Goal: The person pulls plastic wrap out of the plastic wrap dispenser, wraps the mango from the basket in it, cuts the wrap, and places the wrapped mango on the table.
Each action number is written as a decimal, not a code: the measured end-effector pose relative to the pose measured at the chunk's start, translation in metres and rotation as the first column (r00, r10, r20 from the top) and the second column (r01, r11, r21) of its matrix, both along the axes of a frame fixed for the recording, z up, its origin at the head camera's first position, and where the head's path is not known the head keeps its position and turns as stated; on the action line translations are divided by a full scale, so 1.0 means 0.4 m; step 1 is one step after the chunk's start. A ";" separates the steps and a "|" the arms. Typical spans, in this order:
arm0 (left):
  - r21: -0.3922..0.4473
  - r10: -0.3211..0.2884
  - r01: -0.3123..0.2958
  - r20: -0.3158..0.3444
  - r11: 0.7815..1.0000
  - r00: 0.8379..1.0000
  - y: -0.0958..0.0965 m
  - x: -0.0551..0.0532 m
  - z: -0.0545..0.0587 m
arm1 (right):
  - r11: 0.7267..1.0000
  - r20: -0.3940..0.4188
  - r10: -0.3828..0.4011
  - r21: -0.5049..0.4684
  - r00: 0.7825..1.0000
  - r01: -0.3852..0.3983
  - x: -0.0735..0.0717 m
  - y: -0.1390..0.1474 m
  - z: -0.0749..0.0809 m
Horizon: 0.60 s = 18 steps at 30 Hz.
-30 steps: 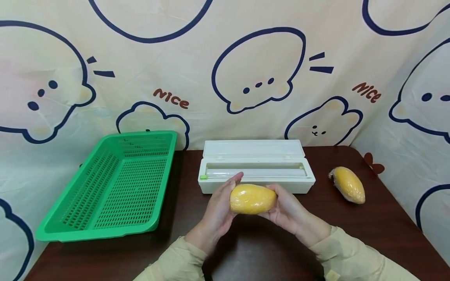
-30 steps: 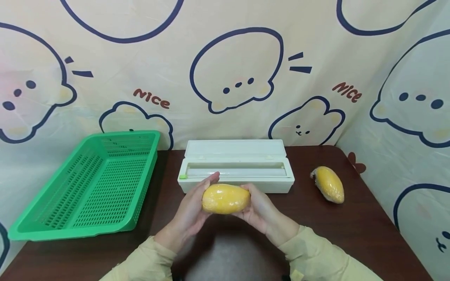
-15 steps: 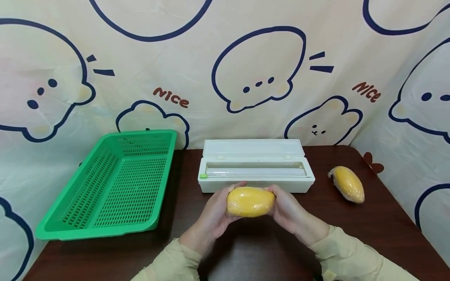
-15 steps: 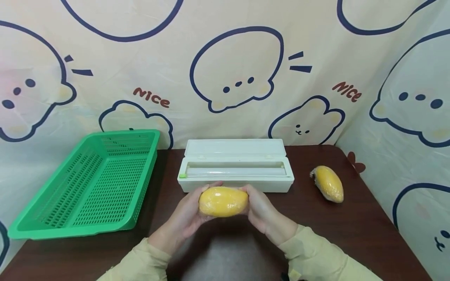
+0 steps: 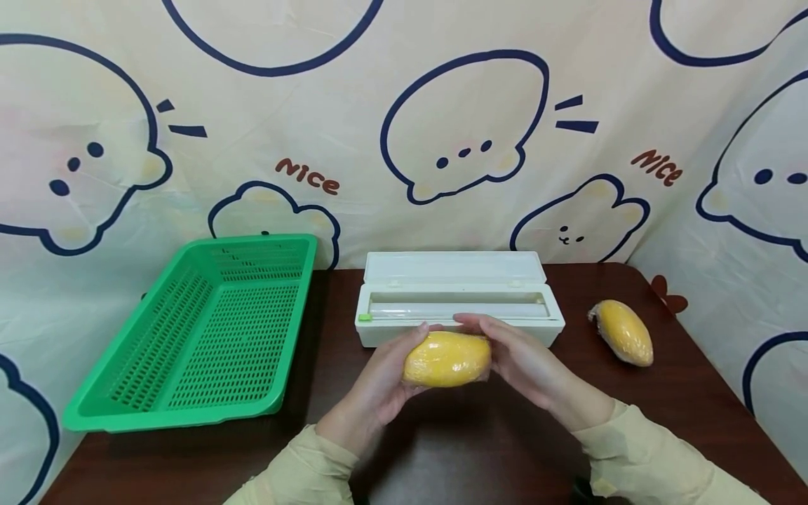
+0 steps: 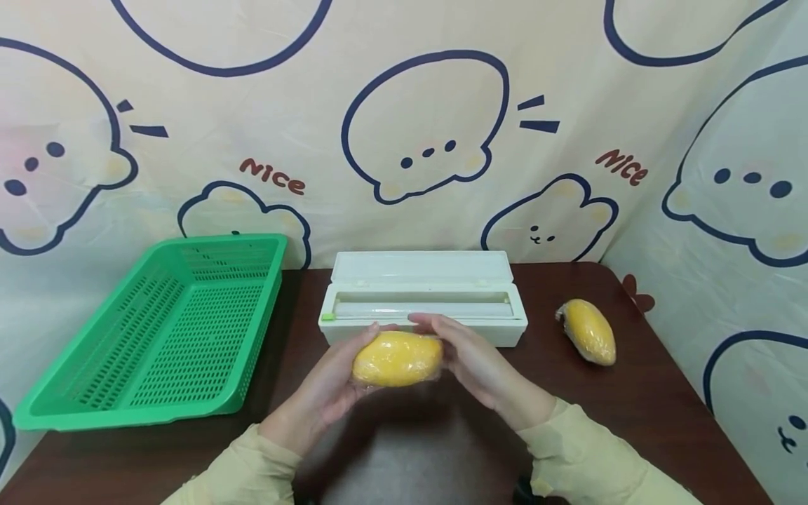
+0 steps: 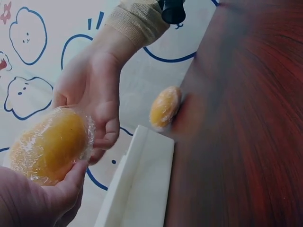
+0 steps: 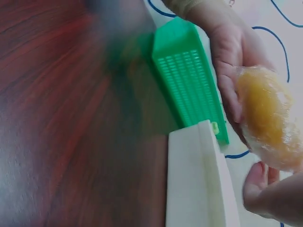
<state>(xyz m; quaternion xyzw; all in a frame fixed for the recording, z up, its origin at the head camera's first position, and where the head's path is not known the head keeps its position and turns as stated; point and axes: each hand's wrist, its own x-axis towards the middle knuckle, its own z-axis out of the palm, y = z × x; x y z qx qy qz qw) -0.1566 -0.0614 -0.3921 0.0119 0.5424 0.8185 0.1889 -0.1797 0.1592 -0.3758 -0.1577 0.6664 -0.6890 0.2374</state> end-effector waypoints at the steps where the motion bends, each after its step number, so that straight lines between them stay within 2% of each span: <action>1: 0.002 0.002 -0.002 0.001 1.000 1.000 0.000 0.001 0.001 | 1.000 -0.028 0.003 0.018 1.000 -0.002 0.002 0.003 0.004; 3: 0.007 0.008 -0.008 0.003 1.000 1.000 0.000 0.001 0.002 | 0.998 -0.084 0.033 0.064 0.996 -0.028 0.008 0.006 0.010; 4: 0.007 0.010 -0.010 0.003 1.000 1.000 0.000 0.001 0.003 | 0.995 -0.139 0.055 0.096 0.989 -0.042 0.012 0.004 0.013; 6: 0.012 0.012 -0.012 0.002 1.000 1.000 0.001 0.000 0.003 | 0.980 -0.270 0.111 0.192 0.956 -0.060 0.018 0.001 0.012; 8: 0.020 0.018 -0.018 0.005 1.000 1.000 0.003 0.000 0.002 | 0.957 -0.398 0.160 0.286 0.903 -0.044 0.023 -0.003 0.009; 10: 0.028 0.029 -0.029 0.012 0.999 1.000 0.005 0.001 0.000 | 0.927 -0.523 0.193 0.375 0.830 0.022 0.025 -0.008 0.006; 13: 0.041 0.046 -0.047 0.027 0.998 0.999 0.009 0.005 -0.003 | 0.889 -0.621 0.245 0.450 0.745 0.083 0.026 -0.016 0.001; 15: 0.049 0.055 -0.057 0.030 0.997 0.998 0.012 0.007 -0.004 | 0.870 -0.662 0.269 0.478 0.699 0.118 0.026 -0.022 0.000; 18: 0.054 0.064 -0.066 0.033 0.996 0.997 0.017 0.009 -0.005 | 0.843 -0.700 0.292 0.510 0.652 0.171 0.024 -0.029 -0.003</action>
